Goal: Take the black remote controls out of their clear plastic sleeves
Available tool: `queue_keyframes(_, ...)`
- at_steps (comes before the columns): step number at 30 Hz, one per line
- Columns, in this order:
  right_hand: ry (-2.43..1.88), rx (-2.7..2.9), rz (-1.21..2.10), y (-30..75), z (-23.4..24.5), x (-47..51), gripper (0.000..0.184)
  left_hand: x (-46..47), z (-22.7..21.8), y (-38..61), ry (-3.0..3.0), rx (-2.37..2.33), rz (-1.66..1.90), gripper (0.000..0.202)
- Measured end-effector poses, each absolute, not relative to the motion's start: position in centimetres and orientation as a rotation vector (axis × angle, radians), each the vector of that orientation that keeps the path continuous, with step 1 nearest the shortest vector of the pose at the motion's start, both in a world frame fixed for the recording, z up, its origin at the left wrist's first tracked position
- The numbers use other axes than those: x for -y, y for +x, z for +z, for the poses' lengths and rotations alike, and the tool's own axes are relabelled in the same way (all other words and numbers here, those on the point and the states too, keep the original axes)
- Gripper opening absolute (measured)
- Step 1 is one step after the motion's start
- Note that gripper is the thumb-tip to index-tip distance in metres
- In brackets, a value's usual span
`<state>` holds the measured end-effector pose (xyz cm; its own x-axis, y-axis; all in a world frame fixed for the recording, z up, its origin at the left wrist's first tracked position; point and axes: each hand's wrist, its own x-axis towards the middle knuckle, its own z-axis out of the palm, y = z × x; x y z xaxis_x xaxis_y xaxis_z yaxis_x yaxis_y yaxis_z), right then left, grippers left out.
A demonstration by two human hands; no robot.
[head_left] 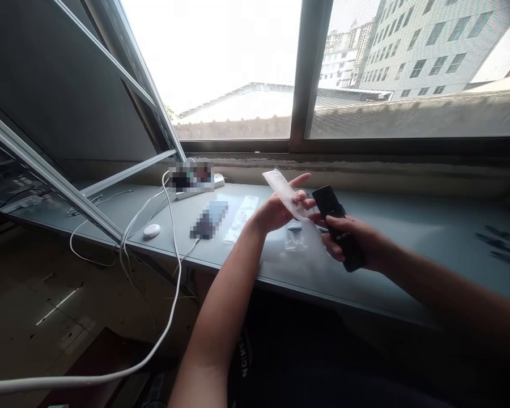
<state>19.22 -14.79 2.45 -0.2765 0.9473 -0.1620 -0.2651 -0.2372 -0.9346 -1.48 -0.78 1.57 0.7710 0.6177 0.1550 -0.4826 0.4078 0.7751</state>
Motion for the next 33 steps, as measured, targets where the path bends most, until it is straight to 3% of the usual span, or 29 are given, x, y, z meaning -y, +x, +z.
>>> queue_keyframes(10, -0.794, 0.988, 1.758, 19.4, 2.8, 14.7, 0.045, 1.2, 2.2, -1.3, 0.845, -0.112, 0.707, 0.073)
queue_keyframes(16, -0.798, 1.059, 1.775, 19.6, 2.2, 14.7, 0.054, 1.3, 2.4, -1.5, 0.839, -0.140, 0.818, 0.081)
queue_keyframes(21, -0.955, 1.114, 1.639, 19.4, 2.6, 14.8, 0.058, 0.4, 2.1, -1.0, 0.903, -0.255, 0.777, 0.065)
queue_keyframes(26, -1.091, 1.087, 1.515, 19.2, 2.8, 14.6, 0.065, -0.3, 1.3, -0.4, 0.902, -0.394, 0.793, 0.083)
queue_keyframes(30, -1.159, 1.079, 1.509, 19.2, 2.5, 14.3, 0.054, -0.8, 0.9, -0.4, 0.985, -0.605, 0.942, 0.067)
queue_keyframes(33, -1.123, 1.055, 1.492, 19.0, 2.8, 14.3, 0.036, -1.6, 1.1, -1.8, 1.061, -0.811, 1.072, 0.081)
